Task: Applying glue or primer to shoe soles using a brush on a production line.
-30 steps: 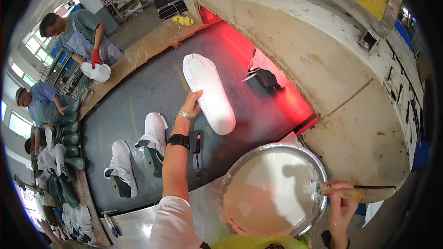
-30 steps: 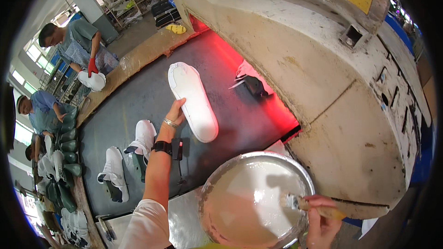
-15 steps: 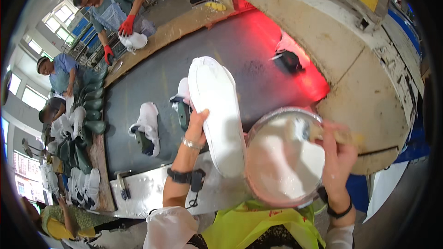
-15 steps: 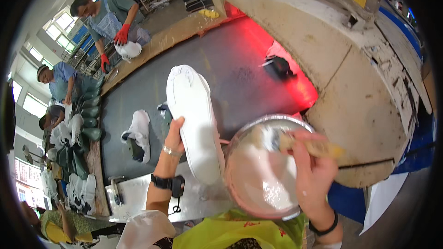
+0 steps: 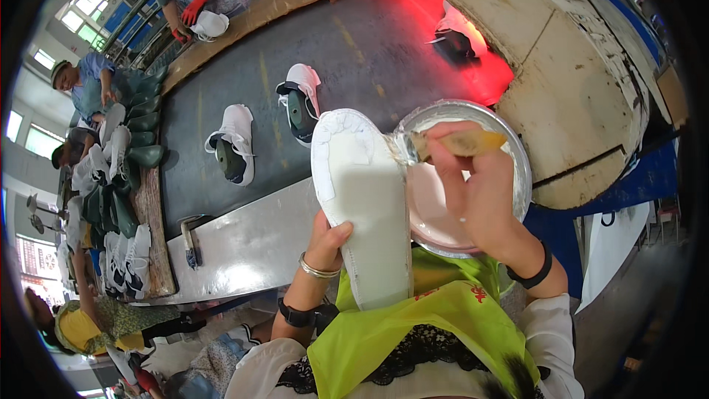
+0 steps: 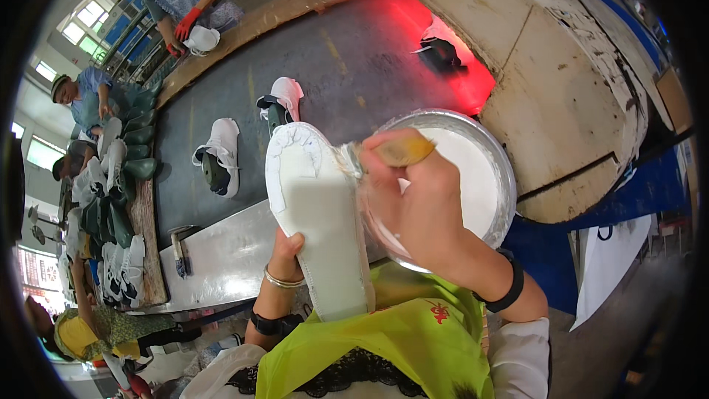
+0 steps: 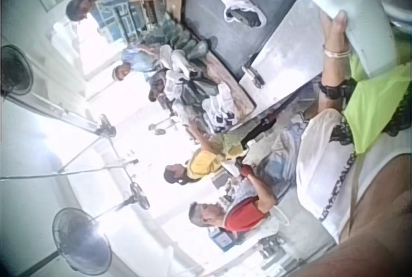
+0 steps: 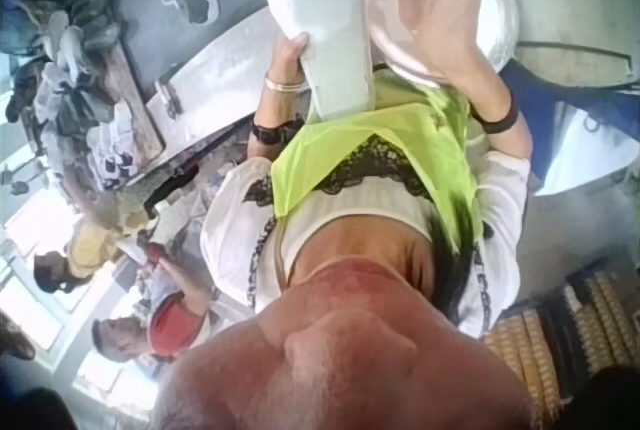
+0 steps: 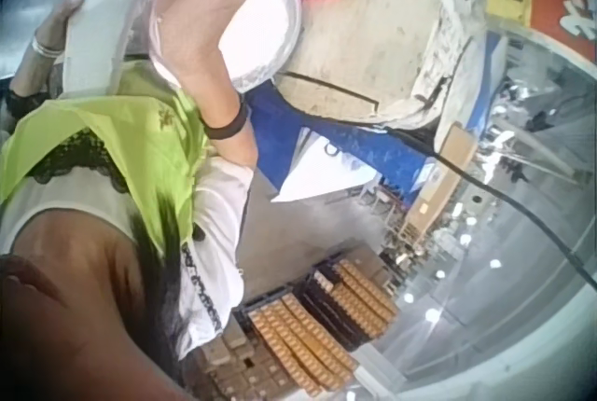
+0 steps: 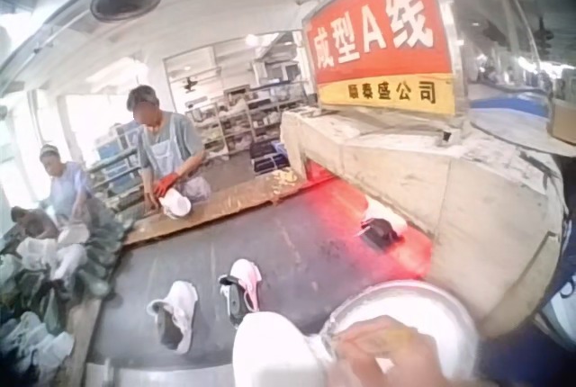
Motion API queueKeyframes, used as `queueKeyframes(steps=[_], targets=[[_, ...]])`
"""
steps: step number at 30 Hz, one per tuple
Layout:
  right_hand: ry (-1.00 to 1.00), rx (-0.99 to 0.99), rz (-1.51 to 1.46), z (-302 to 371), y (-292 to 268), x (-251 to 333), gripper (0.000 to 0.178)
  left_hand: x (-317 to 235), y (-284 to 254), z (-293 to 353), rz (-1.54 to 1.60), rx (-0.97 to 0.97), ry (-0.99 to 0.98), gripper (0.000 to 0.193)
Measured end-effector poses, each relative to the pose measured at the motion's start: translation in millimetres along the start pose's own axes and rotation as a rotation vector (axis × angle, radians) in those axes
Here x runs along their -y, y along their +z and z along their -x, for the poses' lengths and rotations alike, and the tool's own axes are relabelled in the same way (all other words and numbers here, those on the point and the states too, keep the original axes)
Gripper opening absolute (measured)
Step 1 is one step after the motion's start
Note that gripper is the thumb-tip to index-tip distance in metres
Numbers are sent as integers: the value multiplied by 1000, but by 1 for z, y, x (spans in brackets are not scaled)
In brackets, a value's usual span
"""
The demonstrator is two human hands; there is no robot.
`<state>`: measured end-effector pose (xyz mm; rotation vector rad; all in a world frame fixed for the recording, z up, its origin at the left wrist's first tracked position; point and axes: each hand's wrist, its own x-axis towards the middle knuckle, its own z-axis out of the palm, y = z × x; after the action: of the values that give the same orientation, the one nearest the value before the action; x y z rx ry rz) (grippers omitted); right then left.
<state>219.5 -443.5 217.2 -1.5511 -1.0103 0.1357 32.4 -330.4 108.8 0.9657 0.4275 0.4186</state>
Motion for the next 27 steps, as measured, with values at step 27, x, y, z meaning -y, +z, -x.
queueKeyframes(steps=[27], targets=[[9, 101, 73, -22, -2, 15, 13, 5, -3, 20, 15, -82, -8, 71]])
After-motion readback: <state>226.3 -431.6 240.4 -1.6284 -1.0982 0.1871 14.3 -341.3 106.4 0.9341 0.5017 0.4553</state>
